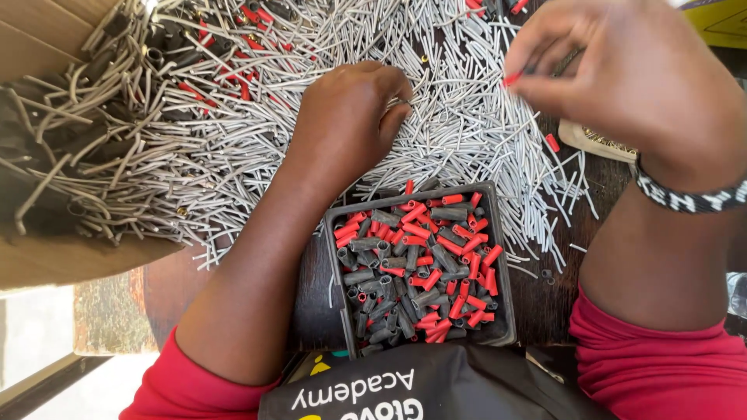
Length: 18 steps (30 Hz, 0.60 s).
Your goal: Assembling cable clips by inserting metal pins into plastic housings and placing them in a tray
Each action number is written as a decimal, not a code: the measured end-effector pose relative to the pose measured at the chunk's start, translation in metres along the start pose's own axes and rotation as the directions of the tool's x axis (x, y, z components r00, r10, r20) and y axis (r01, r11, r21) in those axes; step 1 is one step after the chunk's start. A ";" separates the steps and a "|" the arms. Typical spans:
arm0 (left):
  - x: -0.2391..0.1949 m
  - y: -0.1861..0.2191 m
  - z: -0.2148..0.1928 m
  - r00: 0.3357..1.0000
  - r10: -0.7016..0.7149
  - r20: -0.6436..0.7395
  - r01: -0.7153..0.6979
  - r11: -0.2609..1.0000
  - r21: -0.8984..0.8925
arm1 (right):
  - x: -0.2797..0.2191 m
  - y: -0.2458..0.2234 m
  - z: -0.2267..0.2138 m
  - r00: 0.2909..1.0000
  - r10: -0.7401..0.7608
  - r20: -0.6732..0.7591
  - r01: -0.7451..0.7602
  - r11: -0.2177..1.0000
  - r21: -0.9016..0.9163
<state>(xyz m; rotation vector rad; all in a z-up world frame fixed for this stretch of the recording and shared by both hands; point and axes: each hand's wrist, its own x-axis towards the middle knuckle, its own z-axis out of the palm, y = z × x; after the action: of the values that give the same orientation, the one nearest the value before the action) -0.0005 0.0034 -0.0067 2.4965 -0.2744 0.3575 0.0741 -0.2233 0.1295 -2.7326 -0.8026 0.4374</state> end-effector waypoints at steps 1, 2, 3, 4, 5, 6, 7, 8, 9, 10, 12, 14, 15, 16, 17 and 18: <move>0.000 -0.001 0.001 1.000 -0.001 0.003 0.001 1.000 -0.001 | -0.002 -0.013 -0.001 1.000 0.002 0.003 -0.002 1.000 0.002; 0.000 -0.001 0.002 1.000 0.009 -0.005 -0.009 1.000 0.001 | -0.005 -0.025 -0.002 0.980 -0.010 0.197 0.025 0.997 -0.071; 0.000 -0.001 0.002 1.000 0.021 -0.016 -0.021 1.000 0.004 | -0.007 -0.038 -0.004 0.925 -0.006 0.381 0.064 0.988 -0.141; 0.000 -0.001 0.002 1.000 0.022 -0.015 -0.022 1.000 0.004 | -0.010 -0.038 0.002 0.925 -0.005 0.381 0.063 0.988 -0.140; 0.000 0.000 0.001 1.000 0.014 -0.017 -0.014 1.000 0.003 | -0.012 -0.038 0.007 0.874 -0.168 0.457 0.190 0.982 -0.004; 0.000 0.000 0.000 1.000 0.005 -0.019 -0.005 1.000 0.002 | -0.013 -0.038 0.012 0.799 -0.332 0.502 0.301 0.943 0.143; 0.000 0.000 0.000 1.000 0.003 -0.020 -0.003 1.000 0.003 | -0.013 -0.037 0.014 0.797 -0.334 0.503 0.304 0.942 0.143; -0.001 0.000 -0.001 1.000 0.007 -0.030 -0.007 1.000 0.002 | -0.012 -0.037 0.015 0.742 -0.471 0.477 0.417 0.881 0.222; -0.001 0.000 -0.001 0.999 0.011 -0.039 -0.011 1.000 0.001 | -0.012 -0.037 0.017 0.670 -0.599 0.439 0.521 0.800 0.296; -0.001 0.000 0.000 0.999 0.008 -0.040 -0.008 1.000 0.002 | -0.012 -0.036 0.016 0.668 -0.600 0.440 0.523 0.799 0.296; 0.000 -0.002 0.002 0.999 0.011 -0.030 -0.011 1.000 0.001 | -0.013 -0.034 0.015 0.775 -0.491 0.399 0.443 0.871 0.211; 0.000 -0.002 0.003 1.000 0.013 -0.029 -0.013 1.000 0.002 | -0.015 -0.036 0.015 0.811 -0.430 0.397 0.386 0.903 0.190; 0.000 -0.002 0.004 1.000 0.015 -0.027 -0.015 1.000 0.001 | -0.016 -0.037 0.014 0.843 -0.367 0.394 0.326 0.930 0.170; 0.000 -0.002 0.003 0.999 0.016 -0.028 -0.016 1.000 0.001 | -0.017 -0.036 0.013 0.843 -0.366 0.394 0.325 0.930 0.169; 0.000 -0.003 0.003 0.999 0.021 -0.029 -0.022 1.000 -0.005 | -0.019 -0.034 0.012 0.818 -0.365 0.444 0.309 0.931 0.196; -0.001 -0.003 0.003 0.999 0.027 -0.030 -0.027 1.000 -0.010 | -0.021 -0.033 0.011 0.790 -0.365 0.493 0.291 0.930 0.223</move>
<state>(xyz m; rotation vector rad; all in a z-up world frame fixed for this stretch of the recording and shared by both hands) 0.0000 0.0038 -0.0108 2.4775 -0.2974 0.4032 0.0379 -0.2063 0.1347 -2.2843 -1.3005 1.1450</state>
